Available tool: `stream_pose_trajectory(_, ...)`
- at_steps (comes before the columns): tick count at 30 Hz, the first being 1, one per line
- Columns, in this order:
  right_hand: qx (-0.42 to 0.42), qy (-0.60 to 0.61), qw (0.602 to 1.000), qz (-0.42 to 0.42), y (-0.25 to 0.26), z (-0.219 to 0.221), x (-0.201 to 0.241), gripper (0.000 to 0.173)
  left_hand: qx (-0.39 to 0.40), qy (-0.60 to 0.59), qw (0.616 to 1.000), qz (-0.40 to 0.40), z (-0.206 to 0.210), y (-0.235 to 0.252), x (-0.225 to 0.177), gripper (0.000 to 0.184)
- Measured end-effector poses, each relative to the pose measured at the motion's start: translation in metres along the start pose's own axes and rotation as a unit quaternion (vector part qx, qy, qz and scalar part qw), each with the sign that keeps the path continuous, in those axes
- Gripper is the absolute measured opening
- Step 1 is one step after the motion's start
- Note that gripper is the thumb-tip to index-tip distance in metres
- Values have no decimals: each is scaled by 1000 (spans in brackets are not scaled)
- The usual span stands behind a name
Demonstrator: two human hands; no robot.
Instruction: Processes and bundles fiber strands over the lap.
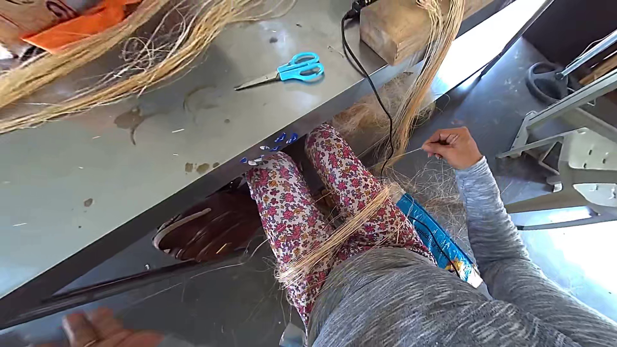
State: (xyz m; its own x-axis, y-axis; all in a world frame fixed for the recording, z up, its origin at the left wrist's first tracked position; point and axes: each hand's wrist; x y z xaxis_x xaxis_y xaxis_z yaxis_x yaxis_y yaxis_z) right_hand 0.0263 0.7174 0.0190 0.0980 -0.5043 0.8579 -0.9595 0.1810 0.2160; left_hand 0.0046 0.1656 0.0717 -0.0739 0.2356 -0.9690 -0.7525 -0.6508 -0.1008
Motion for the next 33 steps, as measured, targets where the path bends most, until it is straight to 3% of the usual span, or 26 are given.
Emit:
stream_pose_trajectory(2, 19, 5, 998, -59, -3, 26, 31, 9, 172, 95, 965, 172, 25, -33, 13, 36)
stream_pose_trajectory(4, 36, 14, 991, -128, -6, 54, 58, 10, 294, 173, 898, 279, 71, -82, 21, 29)
stream_pose_trajectory(6, 52, 15, 979, -197, -7, 77, 81, 7, 397, 219, 836, 309, 109, -116, 35, 28)
stream_pose_trajectory(9, 62, 19, 965, -256, -5, 98, 101, 7, 436, 261, 788, 347, 142, -131, 64, 27)
stream_pose_trajectory(14, 50, 37, 958, -279, 3, 110, 103, 7, 440, 231, 818, 292, 150, -128, 86, 13)
stream_pose_trajectory(24, -15, 89, 957, -277, 12, 120, 96, 6, 495, 150, 847, 125, 141, -99, 76, 10)
stream_pose_trajectory(27, -6, 215, 955, -202, 9, 133, 93, 7, 519, 140, 838, 93, 140, -92, 76, 11)
stream_pose_trajectory(30, 6, 364, 928, -82, 4, 149, 90, 12, 538, 143, 828, 66, 140, -87, 79, 13)
stream_pose_trajectory(33, 27, 439, 898, 30, 2, 160, 94, 20, 535, 136, 832, 52, 142, -86, 83, 13)
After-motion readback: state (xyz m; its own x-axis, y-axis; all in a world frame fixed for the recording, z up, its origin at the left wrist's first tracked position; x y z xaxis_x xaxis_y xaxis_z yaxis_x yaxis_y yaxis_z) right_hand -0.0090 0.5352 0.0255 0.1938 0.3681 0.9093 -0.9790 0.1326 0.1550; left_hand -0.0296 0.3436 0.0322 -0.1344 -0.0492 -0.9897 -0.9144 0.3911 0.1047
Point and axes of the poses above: each hand's wrist, its own y-axis towards the middle knuckle, its own z-axis out of the palm, x = y × z, and after that the axes turned 8 degrees about -z, right-handed
